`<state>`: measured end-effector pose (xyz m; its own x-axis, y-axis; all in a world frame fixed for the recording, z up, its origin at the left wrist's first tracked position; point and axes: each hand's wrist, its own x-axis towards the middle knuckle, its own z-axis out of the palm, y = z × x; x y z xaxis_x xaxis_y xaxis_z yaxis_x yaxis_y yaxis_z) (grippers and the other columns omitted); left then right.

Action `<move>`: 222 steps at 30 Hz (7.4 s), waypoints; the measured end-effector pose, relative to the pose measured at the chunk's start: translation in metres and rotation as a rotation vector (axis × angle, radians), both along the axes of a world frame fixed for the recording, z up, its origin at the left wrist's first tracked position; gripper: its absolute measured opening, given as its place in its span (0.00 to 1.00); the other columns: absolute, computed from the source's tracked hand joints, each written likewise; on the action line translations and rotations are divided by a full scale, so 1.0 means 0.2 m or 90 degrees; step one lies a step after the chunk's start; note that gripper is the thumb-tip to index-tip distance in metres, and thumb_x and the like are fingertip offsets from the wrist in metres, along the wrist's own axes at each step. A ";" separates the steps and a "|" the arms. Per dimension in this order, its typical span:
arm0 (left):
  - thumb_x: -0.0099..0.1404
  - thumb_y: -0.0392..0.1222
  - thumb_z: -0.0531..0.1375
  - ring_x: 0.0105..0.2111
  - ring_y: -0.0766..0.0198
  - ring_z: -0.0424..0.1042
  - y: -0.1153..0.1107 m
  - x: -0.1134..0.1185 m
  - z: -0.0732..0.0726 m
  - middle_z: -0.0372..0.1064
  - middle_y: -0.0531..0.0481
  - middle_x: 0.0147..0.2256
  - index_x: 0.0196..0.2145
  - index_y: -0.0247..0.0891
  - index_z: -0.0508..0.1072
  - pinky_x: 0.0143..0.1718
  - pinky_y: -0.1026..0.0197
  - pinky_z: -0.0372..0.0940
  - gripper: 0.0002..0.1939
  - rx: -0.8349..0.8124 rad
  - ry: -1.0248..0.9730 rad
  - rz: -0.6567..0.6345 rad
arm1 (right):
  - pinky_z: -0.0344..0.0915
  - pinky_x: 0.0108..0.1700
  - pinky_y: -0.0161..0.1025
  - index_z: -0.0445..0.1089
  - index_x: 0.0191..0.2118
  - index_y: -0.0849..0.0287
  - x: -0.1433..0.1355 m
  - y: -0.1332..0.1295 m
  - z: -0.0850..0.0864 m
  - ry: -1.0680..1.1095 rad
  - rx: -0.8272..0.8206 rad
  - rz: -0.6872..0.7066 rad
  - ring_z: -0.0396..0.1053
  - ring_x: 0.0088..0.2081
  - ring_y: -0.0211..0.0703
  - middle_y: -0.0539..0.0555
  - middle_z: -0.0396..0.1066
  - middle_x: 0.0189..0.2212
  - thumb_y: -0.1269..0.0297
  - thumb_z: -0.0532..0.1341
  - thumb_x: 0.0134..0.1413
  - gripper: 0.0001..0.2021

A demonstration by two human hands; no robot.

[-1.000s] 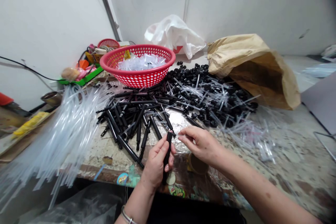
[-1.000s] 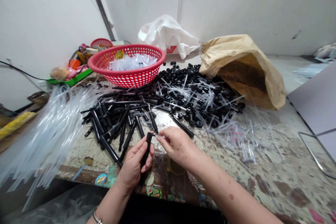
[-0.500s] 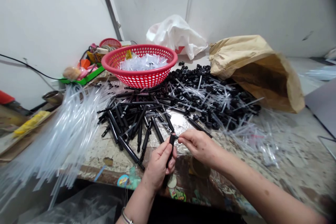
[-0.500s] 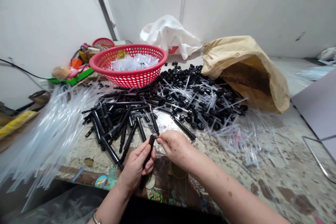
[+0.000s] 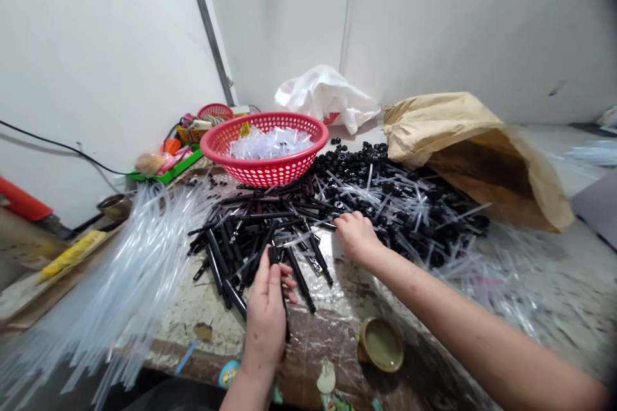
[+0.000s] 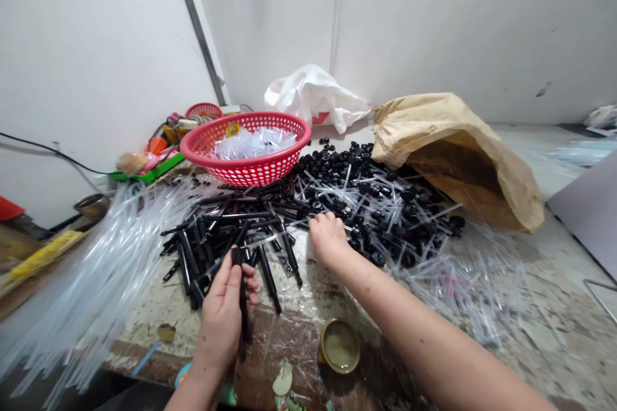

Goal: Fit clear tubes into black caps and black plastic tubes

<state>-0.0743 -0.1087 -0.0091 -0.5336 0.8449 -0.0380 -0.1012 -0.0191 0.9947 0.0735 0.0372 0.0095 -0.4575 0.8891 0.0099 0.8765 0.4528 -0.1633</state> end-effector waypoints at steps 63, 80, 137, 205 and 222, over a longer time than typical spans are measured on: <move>0.62 0.50 0.55 0.17 0.75 0.56 -0.06 0.24 -0.06 0.61 0.55 0.28 0.47 0.37 0.62 0.13 0.73 0.52 0.19 -0.068 -0.065 -0.284 | 0.51 0.41 0.42 0.69 0.35 0.59 0.53 -0.66 0.02 0.112 0.073 0.200 0.63 0.34 0.41 0.53 0.70 0.31 0.72 0.53 0.58 0.07; 0.61 0.50 0.56 0.17 0.75 0.58 -0.07 0.23 -0.07 0.63 0.53 0.29 0.58 0.38 0.57 0.12 0.73 0.52 0.29 -0.072 -0.143 -0.296 | 0.61 0.38 0.36 0.65 0.38 0.59 0.35 -0.55 0.10 0.416 -0.122 0.060 0.66 0.36 0.39 0.54 0.69 0.33 0.65 0.49 0.60 0.09; 0.63 0.53 0.51 0.35 0.62 0.68 0.01 -0.22 0.11 0.71 0.49 0.33 0.57 0.39 0.61 0.43 0.58 0.62 0.27 -0.069 0.353 0.139 | 0.60 0.47 0.34 0.70 0.45 0.63 0.01 -0.03 0.00 0.134 -0.104 0.051 0.68 0.45 0.43 0.59 0.71 0.42 0.69 0.47 0.60 0.16; 0.60 0.49 0.57 0.19 0.74 0.59 -0.04 0.24 -0.07 0.64 0.54 0.28 0.56 0.35 0.59 0.13 0.72 0.54 0.29 -0.079 -0.064 -0.263 | 0.53 0.39 0.42 0.71 0.34 0.55 0.62 -0.58 0.08 0.205 0.010 0.110 0.63 0.36 0.43 0.52 0.72 0.32 0.63 0.54 0.59 0.09; 0.58 0.50 0.59 0.17 0.75 0.61 -0.06 0.23 -0.09 0.65 0.54 0.27 0.57 0.39 0.61 0.14 0.72 0.56 0.31 -0.087 -0.088 -0.259 | 0.60 0.35 0.35 0.70 0.34 0.58 0.38 -0.53 0.15 0.442 -0.097 0.061 0.67 0.32 0.37 0.51 0.71 0.30 0.65 0.56 0.56 0.06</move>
<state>-0.0288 -0.1197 -0.0268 -0.1408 0.9671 -0.2118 -0.2049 0.1809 0.9619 0.1492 -0.0683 0.0404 -0.4671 0.8600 0.2055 0.5048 0.4502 -0.7365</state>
